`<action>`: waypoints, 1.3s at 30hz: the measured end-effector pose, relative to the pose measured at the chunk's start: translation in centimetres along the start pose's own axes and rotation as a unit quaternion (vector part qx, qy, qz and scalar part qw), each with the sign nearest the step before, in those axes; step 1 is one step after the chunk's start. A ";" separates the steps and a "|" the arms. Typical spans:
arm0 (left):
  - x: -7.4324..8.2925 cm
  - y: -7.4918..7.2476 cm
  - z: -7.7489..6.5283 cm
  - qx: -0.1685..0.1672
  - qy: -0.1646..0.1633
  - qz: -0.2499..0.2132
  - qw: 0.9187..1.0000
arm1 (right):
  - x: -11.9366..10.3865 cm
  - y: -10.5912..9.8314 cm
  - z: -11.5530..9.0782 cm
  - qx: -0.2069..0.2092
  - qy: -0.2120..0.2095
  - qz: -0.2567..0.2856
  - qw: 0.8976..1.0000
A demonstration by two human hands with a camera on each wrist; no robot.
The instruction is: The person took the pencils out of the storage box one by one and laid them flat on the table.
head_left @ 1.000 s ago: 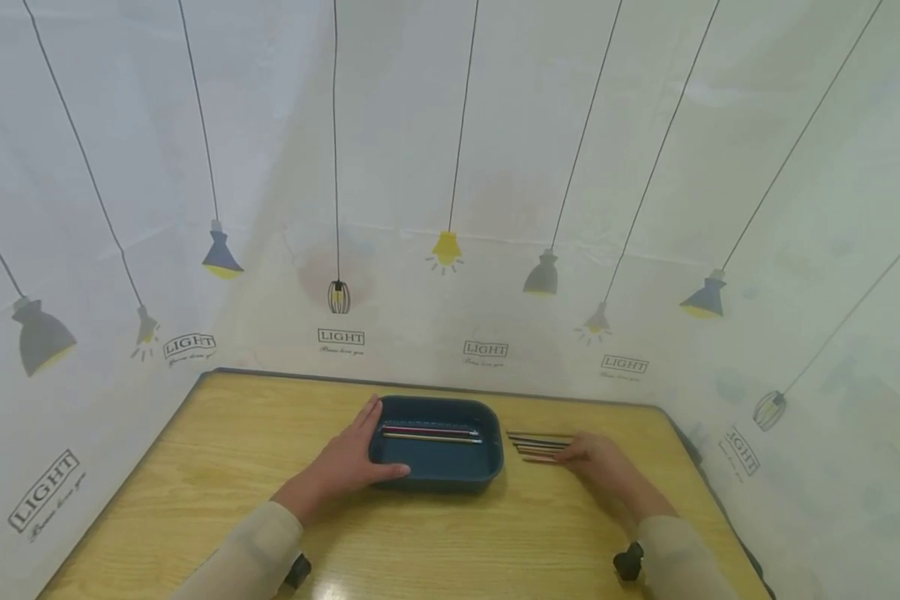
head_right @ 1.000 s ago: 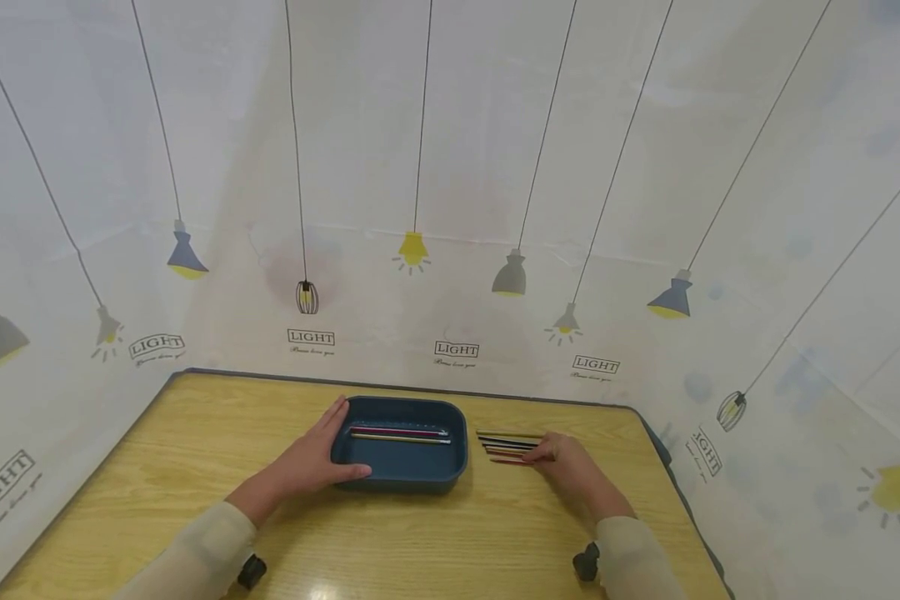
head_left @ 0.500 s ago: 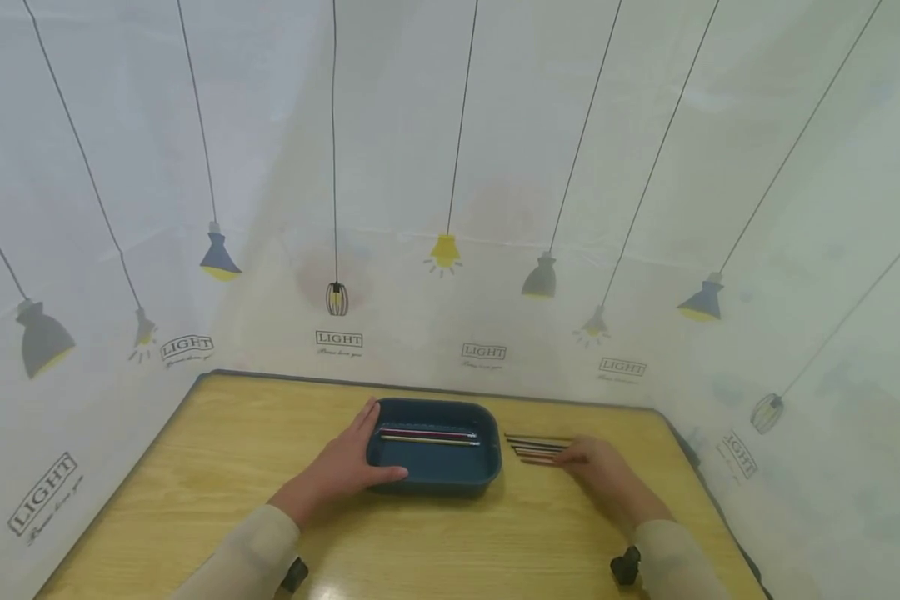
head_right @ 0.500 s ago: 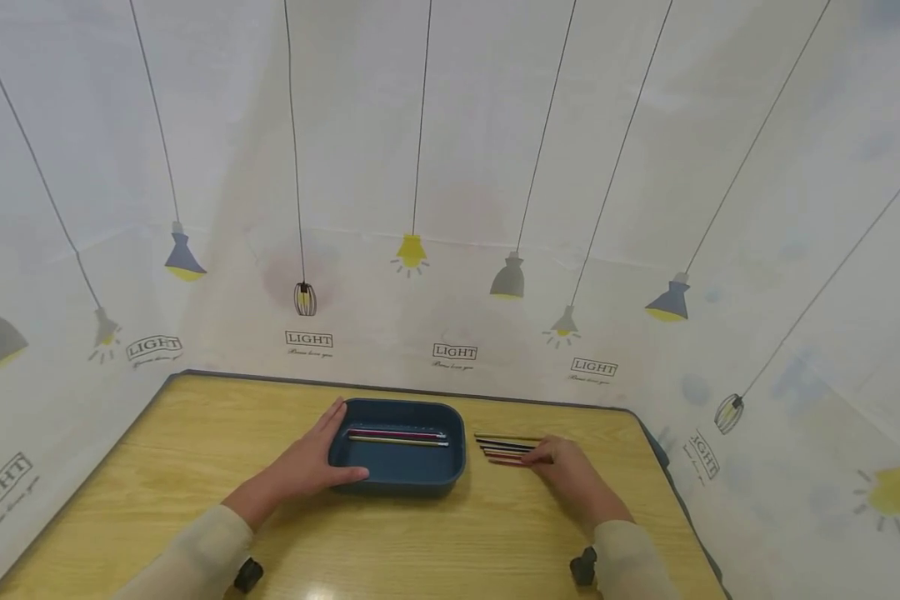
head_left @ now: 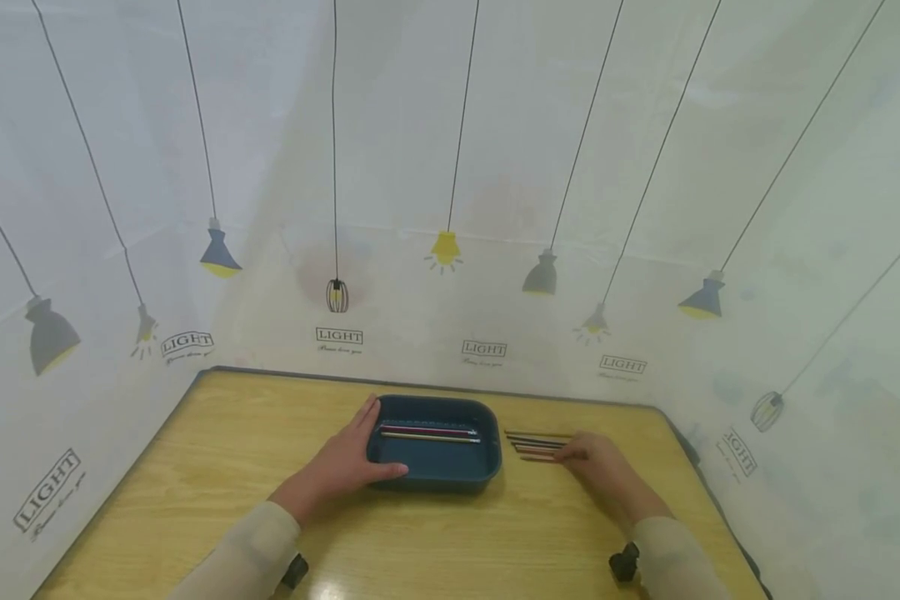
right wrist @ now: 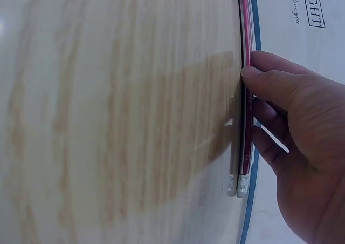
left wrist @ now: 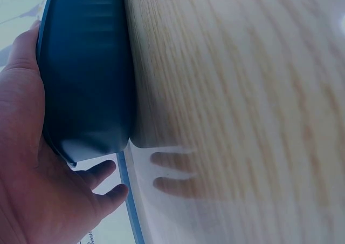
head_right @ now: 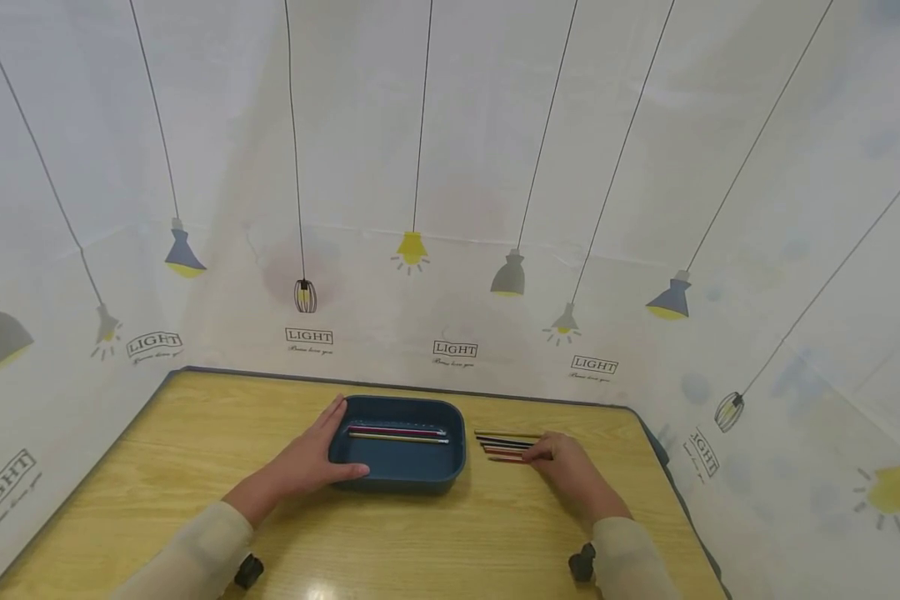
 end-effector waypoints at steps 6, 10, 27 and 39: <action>-0.1 0.0 0.0 0.000 -0.001 -0.001 1.000 | -0.4 -0.1 -0.1 -0.004 0.016 -0.003 1.000; -0.1 0.0 0.0 -0.002 -0.001 -0.002 1.000 | -0.6 -0.3 -0.1 -0.001 0.020 0.002 1.000; -0.7 0.4 0.6 0.000 0.000 -0.003 1.000 | -5.7 -0.4 3.0 -0.006 0.023 0.107 0.994; -0.4 0.3 0.3 -0.004 0.004 0.001 1.000 | -14.6 2.7 8.2 -0.051 -0.084 0.100 0.990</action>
Point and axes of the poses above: each hand's wrist, its own z-axis towards the middle knuckle, its own y-axis out of the palm, x = y × z, the point moved 3 cm from there along z, towards the middle knuckle, and after that the axes turned 1 degree about -x, right-handed, at the moved point
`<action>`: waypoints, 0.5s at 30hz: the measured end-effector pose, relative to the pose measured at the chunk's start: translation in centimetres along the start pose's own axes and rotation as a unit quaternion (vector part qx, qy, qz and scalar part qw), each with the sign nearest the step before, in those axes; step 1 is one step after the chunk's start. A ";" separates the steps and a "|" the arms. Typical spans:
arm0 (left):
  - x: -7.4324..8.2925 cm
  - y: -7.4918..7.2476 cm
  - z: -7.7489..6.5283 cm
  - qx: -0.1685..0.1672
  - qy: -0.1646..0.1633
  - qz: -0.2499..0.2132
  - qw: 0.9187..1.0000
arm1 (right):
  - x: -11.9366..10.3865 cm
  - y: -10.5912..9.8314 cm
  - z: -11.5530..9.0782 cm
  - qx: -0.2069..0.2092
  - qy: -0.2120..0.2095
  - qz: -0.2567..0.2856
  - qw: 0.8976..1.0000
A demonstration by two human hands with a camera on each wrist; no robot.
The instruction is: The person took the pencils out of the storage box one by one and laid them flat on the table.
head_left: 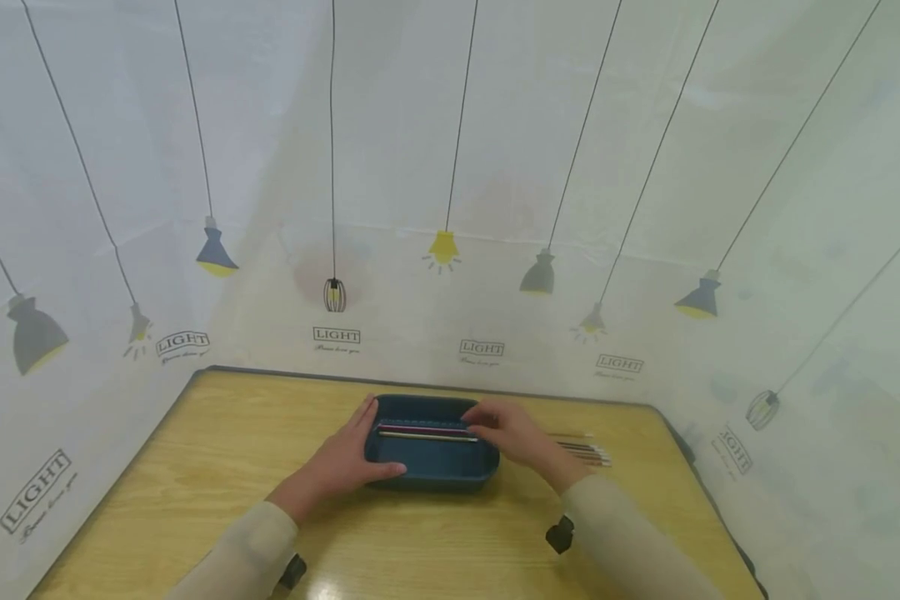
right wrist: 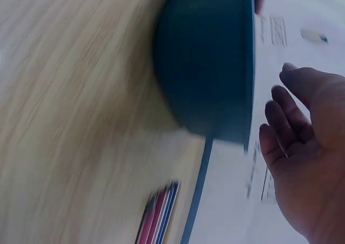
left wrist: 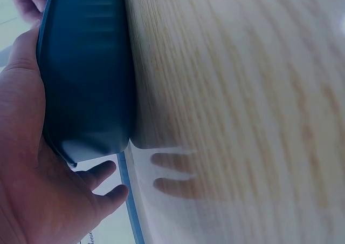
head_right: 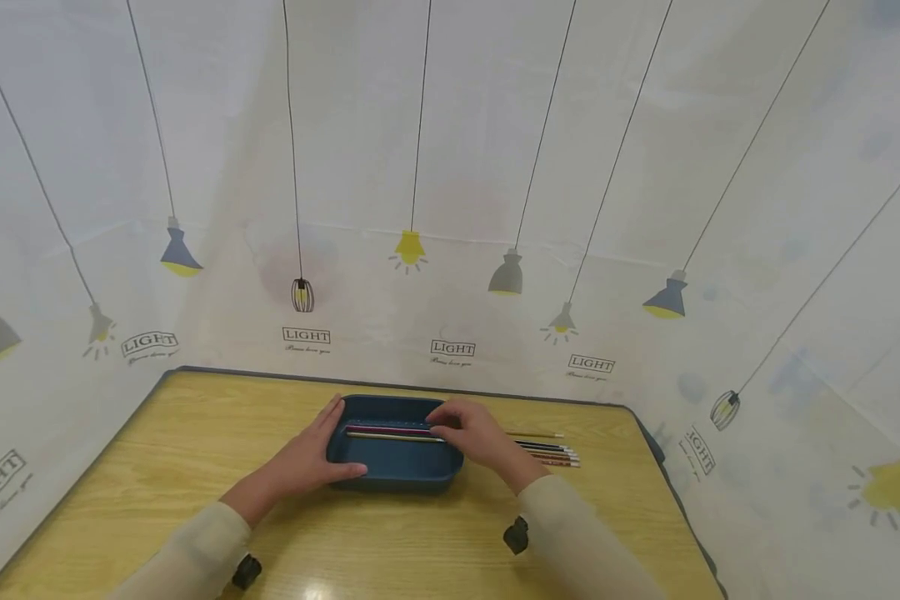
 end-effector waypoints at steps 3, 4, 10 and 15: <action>-0.1 0.0 0.1 0.002 0.001 -0.001 1.000 | -0.8 1.3 1.6 -0.019 -0.012 -0.009 1.000; -0.1 0.0 0.2 0.001 -0.001 -0.001 1.000 | -1.0 1.6 2.0 -0.025 -0.011 -0.011 1.000; -0.3 0.1 0.3 0.002 0.001 -0.003 1.000 | -1.1 3.7 4.5 -0.054 0.006 -0.021 0.998; -0.3 0.0 0.2 0.004 0.003 -0.005 1.000 | -0.7 5.5 6.0 -0.071 -0.014 -0.059 0.996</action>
Point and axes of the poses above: each hand's wrist, its own z-axis towards the middle knuckle, its own y-axis out of the palm, x = y × z, the point moved 3 cm from there along z, towards the middle knuckle, and after that the axes turned 1 degree about -x, right-handed, at the moved point
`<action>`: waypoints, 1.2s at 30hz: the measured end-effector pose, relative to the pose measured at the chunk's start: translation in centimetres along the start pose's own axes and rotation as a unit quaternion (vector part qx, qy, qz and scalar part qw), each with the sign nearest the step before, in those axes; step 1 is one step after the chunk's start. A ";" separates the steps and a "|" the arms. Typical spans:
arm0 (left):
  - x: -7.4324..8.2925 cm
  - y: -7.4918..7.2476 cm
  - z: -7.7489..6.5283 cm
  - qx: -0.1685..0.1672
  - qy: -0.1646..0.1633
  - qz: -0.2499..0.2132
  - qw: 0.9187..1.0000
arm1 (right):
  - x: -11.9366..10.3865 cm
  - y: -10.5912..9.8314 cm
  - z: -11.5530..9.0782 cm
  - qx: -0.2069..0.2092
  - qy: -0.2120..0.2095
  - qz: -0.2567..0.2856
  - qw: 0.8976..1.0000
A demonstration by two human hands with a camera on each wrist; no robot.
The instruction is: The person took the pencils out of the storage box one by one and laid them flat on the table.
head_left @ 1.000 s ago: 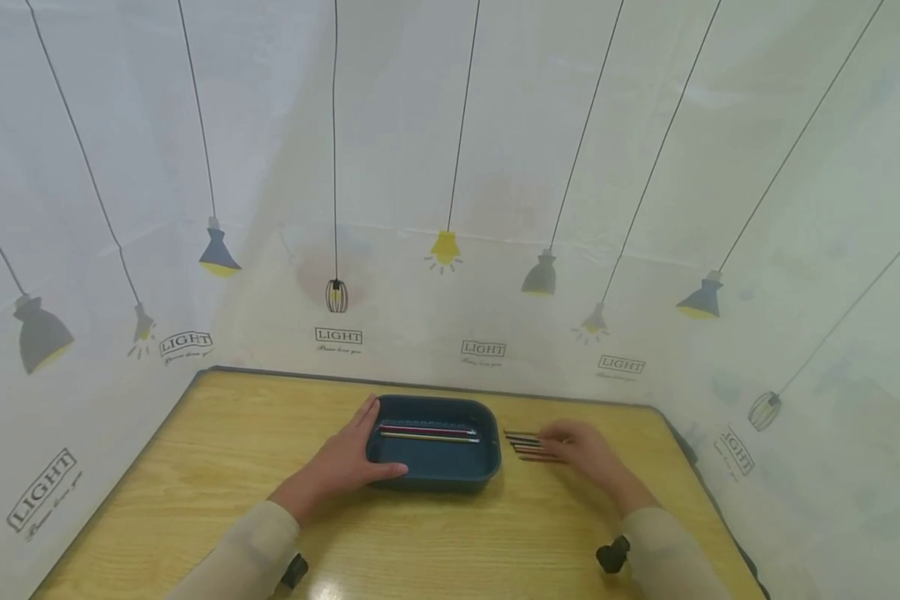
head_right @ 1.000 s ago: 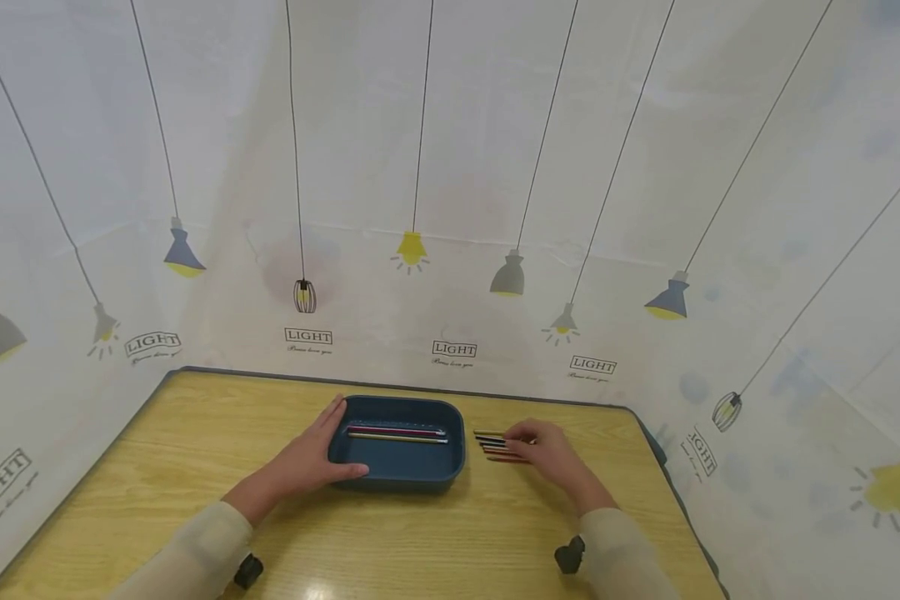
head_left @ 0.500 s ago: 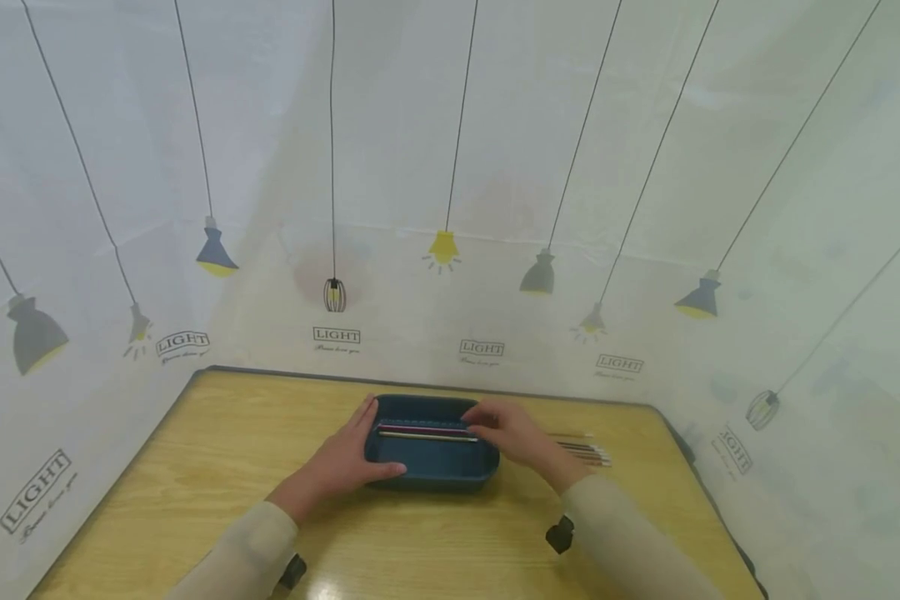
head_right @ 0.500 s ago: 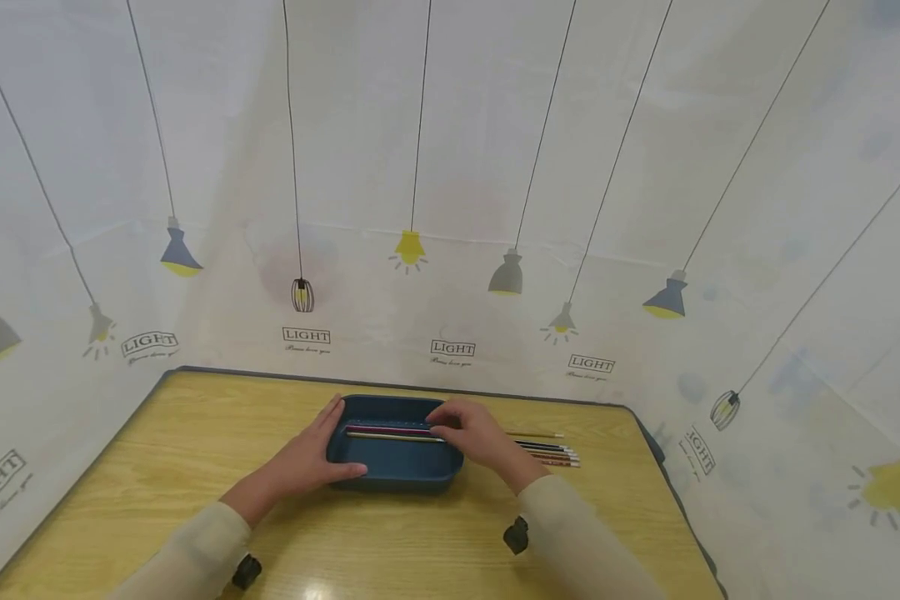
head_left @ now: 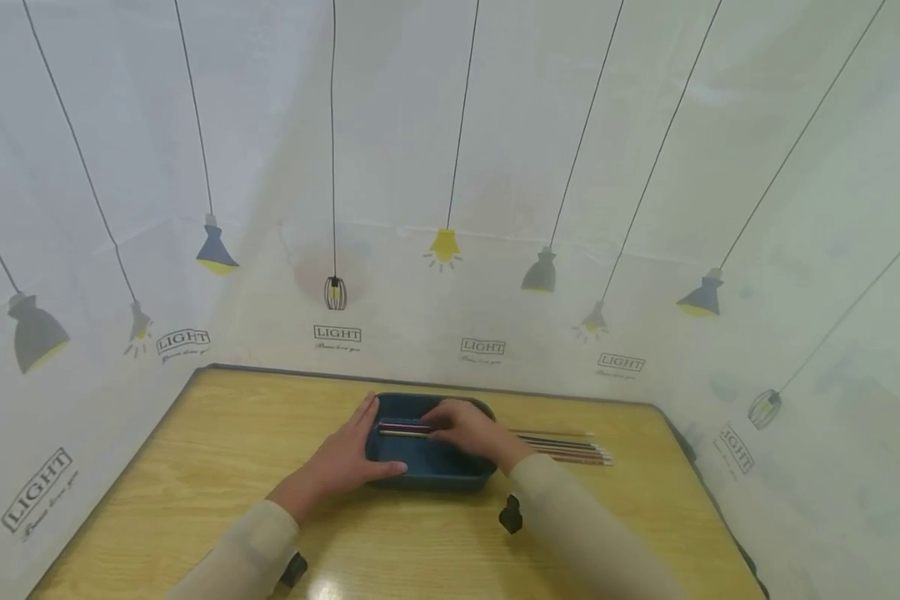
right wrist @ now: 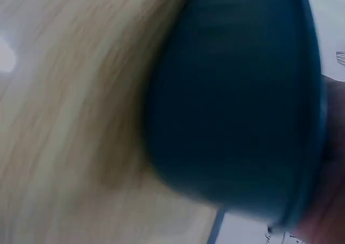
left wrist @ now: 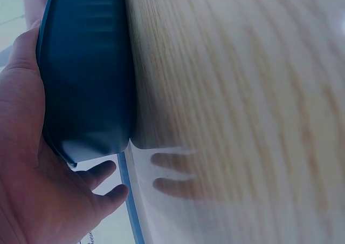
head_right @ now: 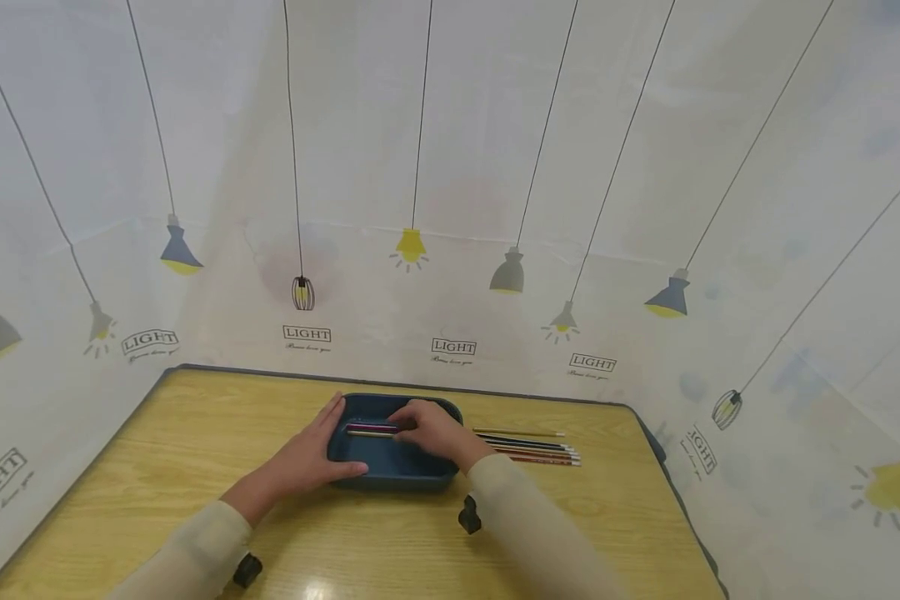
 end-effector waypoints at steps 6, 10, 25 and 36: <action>0.0 -0.1 0.0 0.001 0.004 -0.002 1.000 | 0.1 1.4 0.9 0.006 -0.006 -0.011 1.000; -0.1 0.0 0.1 0.001 0.005 0.002 1.000 | 0.1 1.9 1.0 0.010 -0.016 -0.018 1.000; 0.0 0.0 0.1 0.001 0.001 0.002 1.000 | 0.6 2.7 1.3 -0.017 -0.022 -0.045 0.999; 0.0 0.1 0.2 -0.003 -0.002 0.006 1.000 | 0.4 2.5 1.2 -0.042 -0.015 -0.014 0.999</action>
Point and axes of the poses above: each hand's wrist, its own z-axis towards the middle knuckle, its own y-axis out of the palm, x = y × z, the point moved 3 cm from there along z, towards the middle knuckle, and after that the axes turned 1 degree about -x, right-handed, at the moved point
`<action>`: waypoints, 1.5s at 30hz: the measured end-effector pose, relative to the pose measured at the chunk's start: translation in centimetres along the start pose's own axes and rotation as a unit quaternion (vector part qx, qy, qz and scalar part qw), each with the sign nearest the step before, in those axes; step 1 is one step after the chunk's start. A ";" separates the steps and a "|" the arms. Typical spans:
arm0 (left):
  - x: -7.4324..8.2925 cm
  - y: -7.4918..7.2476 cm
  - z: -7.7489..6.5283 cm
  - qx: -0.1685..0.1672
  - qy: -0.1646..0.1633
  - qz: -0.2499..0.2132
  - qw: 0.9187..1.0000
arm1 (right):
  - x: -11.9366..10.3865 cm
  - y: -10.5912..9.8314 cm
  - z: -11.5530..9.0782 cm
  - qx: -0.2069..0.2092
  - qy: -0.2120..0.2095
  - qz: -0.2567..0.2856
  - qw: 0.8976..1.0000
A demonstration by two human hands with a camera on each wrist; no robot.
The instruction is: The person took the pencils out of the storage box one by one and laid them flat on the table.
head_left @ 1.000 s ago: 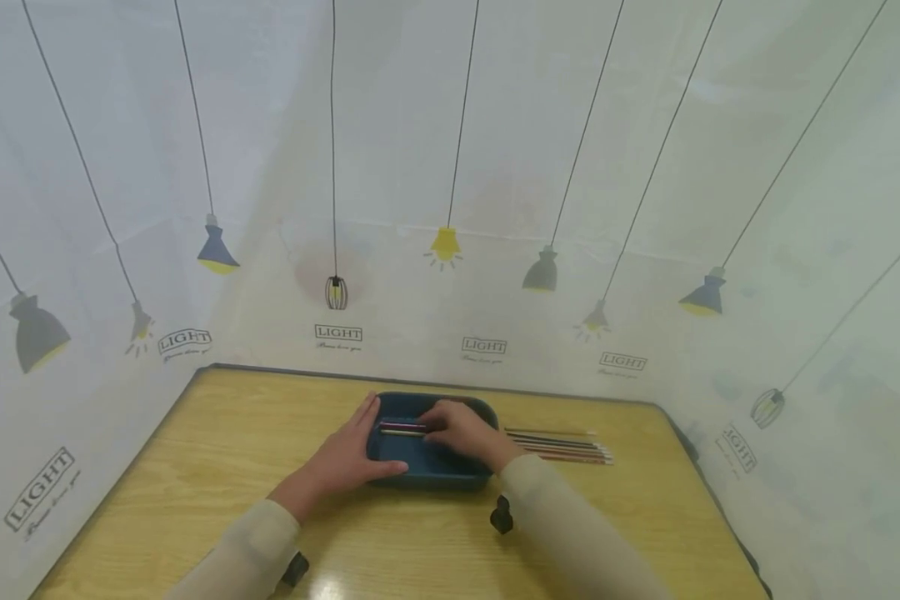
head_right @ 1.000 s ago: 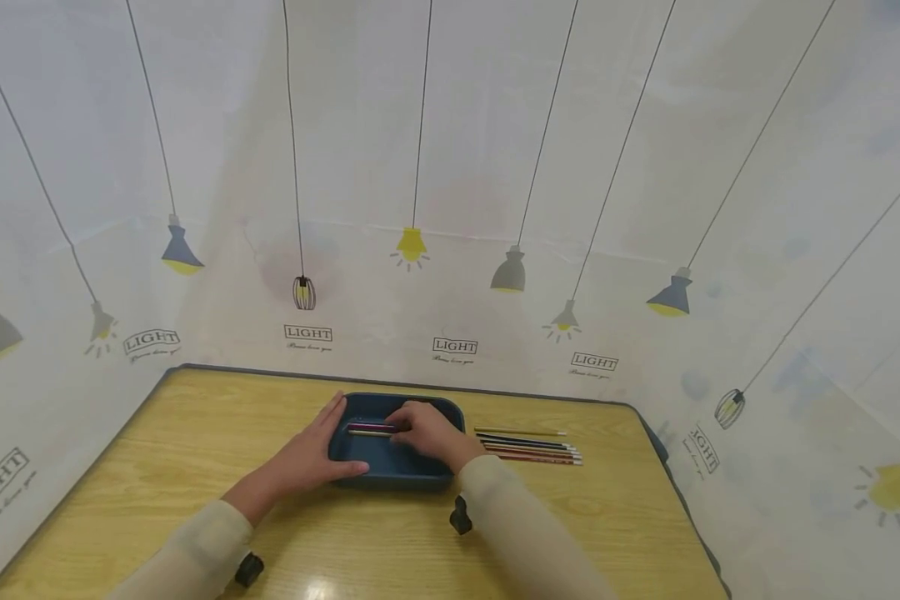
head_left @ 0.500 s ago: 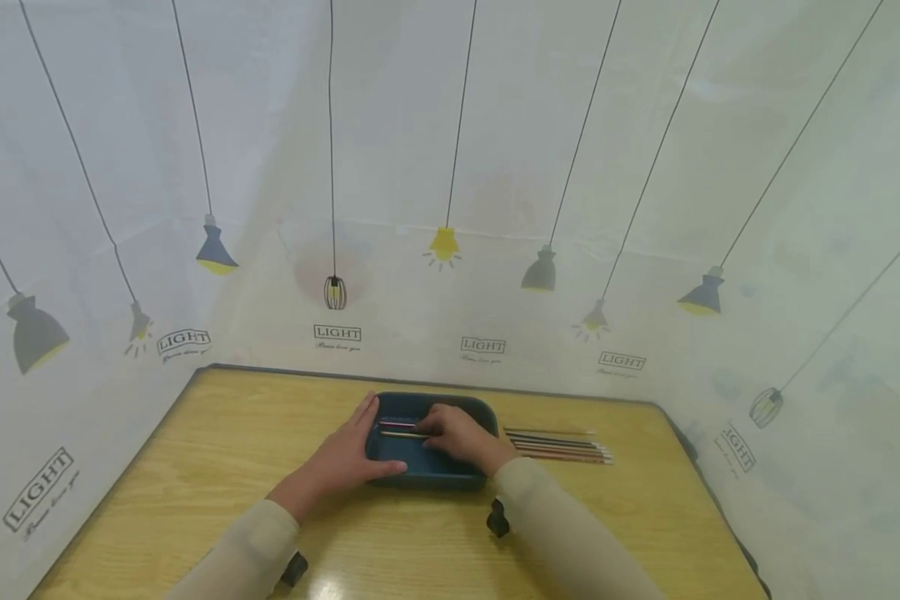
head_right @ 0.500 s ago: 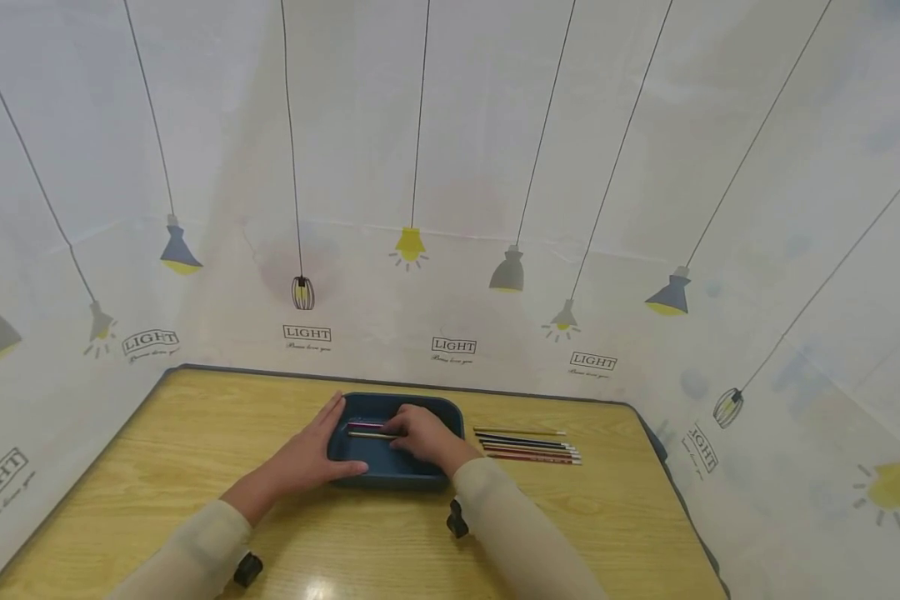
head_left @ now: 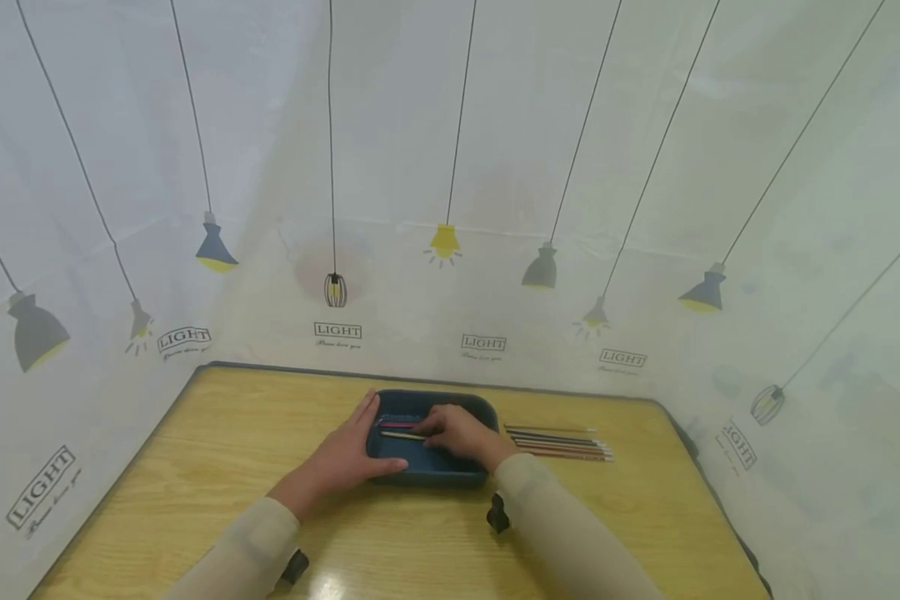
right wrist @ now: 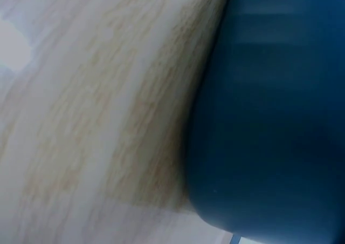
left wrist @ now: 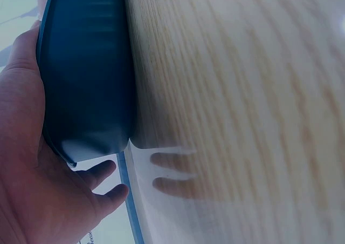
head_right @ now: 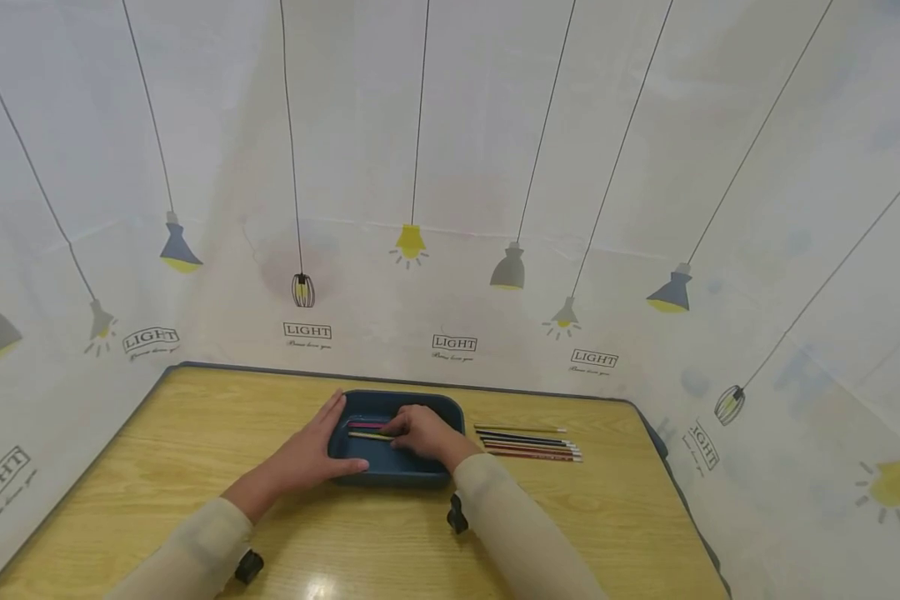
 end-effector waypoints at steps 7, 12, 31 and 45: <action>-0.1 0.0 0.0 0.000 0.002 0.005 1.000 | -0.1 -0.1 0.1 0.005 -0.002 -0.012 1.000; 0.0 -0.1 -0.2 0.001 0.008 0.003 1.000 | -0.2 -0.1 0.1 0.010 -0.003 -0.018 1.000; 0.0 0.0 -0.2 0.003 0.004 0.000 1.000 | -0.6 -0.5 -0.5 0.026 -0.037 -0.001 0.999; -0.1 0.0 0.0 0.004 0.003 0.003 1.000 | -1.7 -2.8 -1.6 0.037 -0.032 -0.027 0.998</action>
Point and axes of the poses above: each hand's wrist, its own z-axis towards the middle knuckle, its own y-axis out of the palm, x = y × z, the point moved 3 cm from there along z, towards the middle knuckle, and after that the axes turned 1 degree about -x, right-handed, at the moved point
